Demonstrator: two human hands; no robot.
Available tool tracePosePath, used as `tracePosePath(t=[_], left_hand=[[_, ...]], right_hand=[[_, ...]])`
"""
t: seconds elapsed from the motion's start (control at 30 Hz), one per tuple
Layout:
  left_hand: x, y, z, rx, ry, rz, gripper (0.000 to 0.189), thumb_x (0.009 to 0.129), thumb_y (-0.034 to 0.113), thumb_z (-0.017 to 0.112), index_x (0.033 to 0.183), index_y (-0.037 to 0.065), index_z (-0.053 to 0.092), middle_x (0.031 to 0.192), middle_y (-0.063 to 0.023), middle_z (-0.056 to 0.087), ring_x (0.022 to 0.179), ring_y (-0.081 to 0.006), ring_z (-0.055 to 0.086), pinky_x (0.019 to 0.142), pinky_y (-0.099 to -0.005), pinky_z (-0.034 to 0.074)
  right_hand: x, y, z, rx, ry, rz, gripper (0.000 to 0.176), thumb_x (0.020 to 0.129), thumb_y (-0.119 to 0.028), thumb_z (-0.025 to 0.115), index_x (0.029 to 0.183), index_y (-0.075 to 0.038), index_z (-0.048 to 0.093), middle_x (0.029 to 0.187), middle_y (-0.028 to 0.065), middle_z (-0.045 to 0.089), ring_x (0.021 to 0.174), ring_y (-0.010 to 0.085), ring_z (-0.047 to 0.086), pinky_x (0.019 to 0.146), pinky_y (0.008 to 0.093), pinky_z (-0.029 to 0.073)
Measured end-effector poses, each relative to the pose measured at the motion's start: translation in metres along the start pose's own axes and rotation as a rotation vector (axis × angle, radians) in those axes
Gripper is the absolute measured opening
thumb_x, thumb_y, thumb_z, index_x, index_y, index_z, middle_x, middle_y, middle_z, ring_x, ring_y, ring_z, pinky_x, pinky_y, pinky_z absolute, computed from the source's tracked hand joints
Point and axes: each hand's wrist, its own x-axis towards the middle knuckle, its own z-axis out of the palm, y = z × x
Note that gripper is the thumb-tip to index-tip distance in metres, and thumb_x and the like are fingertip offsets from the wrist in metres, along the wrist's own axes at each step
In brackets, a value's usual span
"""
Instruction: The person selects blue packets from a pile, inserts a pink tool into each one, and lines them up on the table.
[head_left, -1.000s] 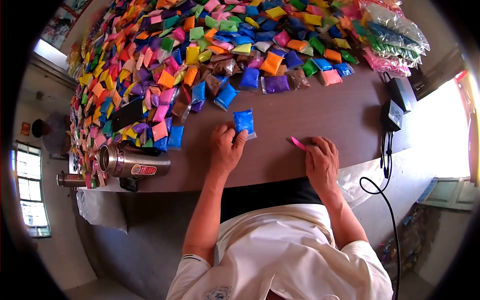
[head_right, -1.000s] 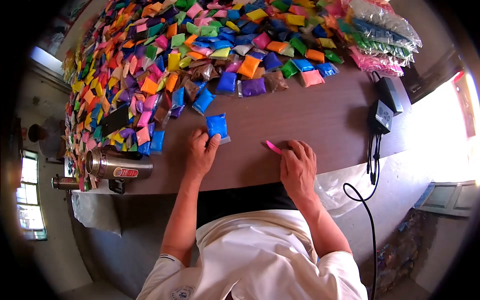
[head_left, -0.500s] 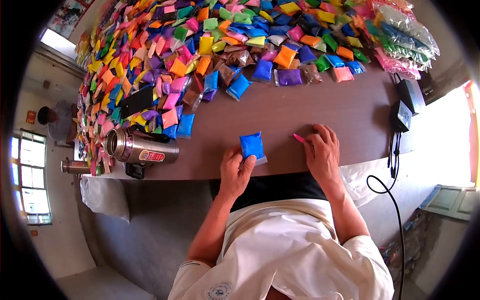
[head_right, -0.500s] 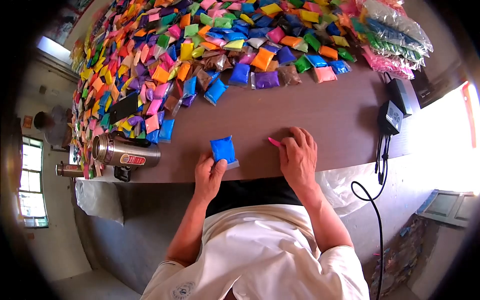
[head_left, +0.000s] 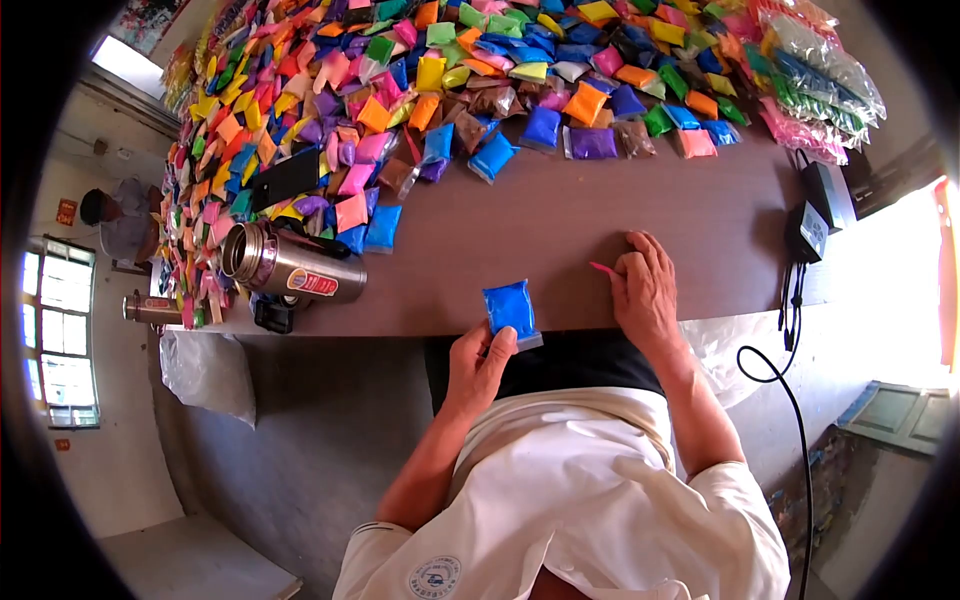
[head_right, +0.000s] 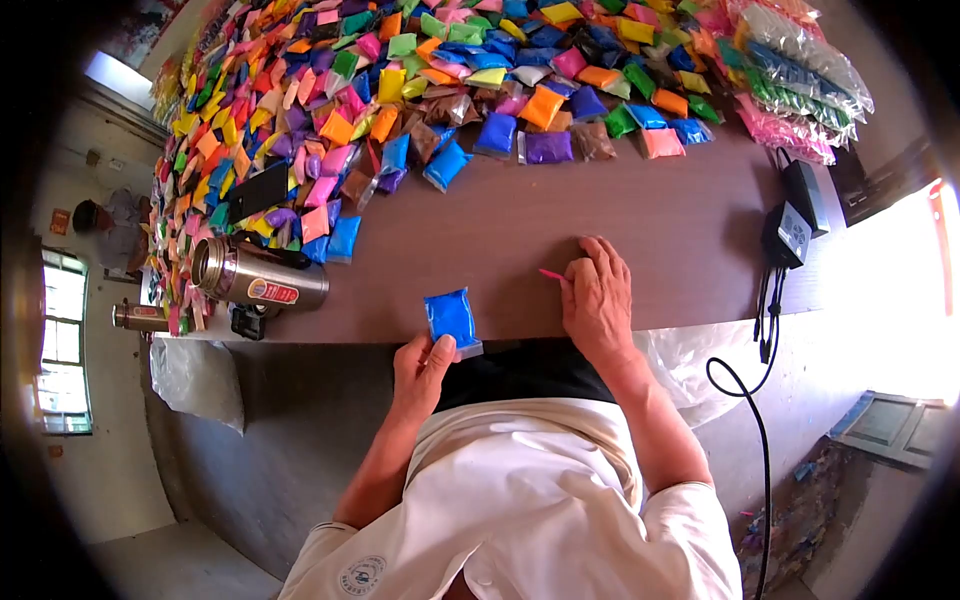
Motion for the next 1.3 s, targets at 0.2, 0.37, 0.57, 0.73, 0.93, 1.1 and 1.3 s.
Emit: tracePosePath(t=[0.2, 0.37, 0.57, 0.73, 0.93, 1.1, 1.3], left_hand=[[-0.015, -0.028, 0.019, -0.287, -0.119, -0.242, 0.049, 0.098, 0.046, 0.054, 0.079, 0.001, 0.062, 0.076, -0.0081, 0.062, 0.062, -0.0126, 0.058, 0.063, -0.0266, 0.048], [-0.009, -0.038, 0.037, -0.271, -0.129, -0.267, 0.048, 0.098, 0.045, 0.055, 0.082, 0.000, 0.062, 0.077, -0.0071, 0.063, 0.063, -0.0113, 0.058, 0.062, -0.0252, 0.048], [-0.001, -0.036, 0.050, -0.298, -0.152, -0.255, 0.049, 0.097, 0.046, 0.056, 0.079, 0.001, 0.062, 0.072, -0.0035, 0.060, 0.063, -0.0086, 0.053, 0.059, -0.0240, 0.043], [-0.002, -0.039, 0.054, -0.360, -0.167, -0.250, 0.049, 0.099, 0.045, 0.054, 0.075, 0.002, 0.058, 0.071, -0.0051, 0.059, 0.063, -0.0106, 0.053, 0.061, -0.0252, 0.044], [0.000, -0.042, 0.056, -0.349, -0.182, -0.209, 0.050, 0.101, 0.043, 0.051, 0.070, 0.003, 0.051, 0.067, -0.0063, 0.057, 0.061, -0.0121, 0.052, 0.058, -0.0267, 0.043], [0.001, -0.039, 0.056, -0.337, -0.193, -0.211, 0.052, 0.101, 0.044, 0.051, 0.069, 0.004, 0.050, 0.063, -0.0065, 0.056, 0.060, -0.0119, 0.051, 0.057, -0.0265, 0.042], [0.001, -0.038, 0.057, -0.345, -0.183, -0.187, 0.053, 0.100, 0.045, 0.051, 0.068, 0.003, 0.051, 0.063, -0.0070, 0.056, 0.060, -0.0129, 0.051, 0.058, -0.0274, 0.042]], right_hand=[[-0.010, -0.010, -0.010, 0.555, -0.039, 0.341, 0.013, 0.089, -0.005, 0.063, 0.098, -0.003, 0.054, 0.082, 0.0141, 0.065, 0.076, 0.0316, 0.065, 0.067, 0.0385, 0.052], [-0.017, -0.028, -0.016, 0.465, -0.105, 0.232, 0.010, 0.090, -0.010, 0.065, 0.094, -0.005, 0.057, 0.074, 0.0147, 0.065, 0.066, 0.0348, 0.064, 0.059, 0.0380, 0.052], [-0.008, -0.035, -0.016, 0.347, -0.296, 0.028, 0.010, 0.087, -0.014, 0.065, 0.088, -0.006, 0.059, 0.075, 0.0136, 0.066, 0.070, 0.0335, 0.065, 0.059, 0.0433, 0.050], [-0.003, -0.041, -0.012, 0.231, -0.304, -0.084, 0.013, 0.088, -0.014, 0.063, 0.082, -0.004, 0.056, 0.072, 0.0132, 0.063, 0.069, 0.0341, 0.063, 0.060, 0.0446, 0.049], [0.005, -0.046, -0.004, 0.118, -0.309, -0.076, 0.016, 0.086, -0.016, 0.062, 0.078, -0.004, 0.056, 0.072, 0.0140, 0.063, 0.069, 0.0335, 0.063, 0.059, 0.0443, 0.049], [0.011, -0.046, -0.001, 0.067, -0.328, -0.059, 0.017, 0.086, -0.016, 0.061, 0.075, -0.004, 0.056, 0.071, 0.0143, 0.064, 0.068, 0.0331, 0.063, 0.059, 0.0440, 0.049], [0.016, -0.045, 0.009, 0.023, -0.328, 0.040, 0.015, 0.086, -0.017, 0.061, 0.078, -0.005, 0.060, 0.072, 0.0146, 0.065, 0.069, 0.0337, 0.064, 0.060, 0.0437, 0.050]])
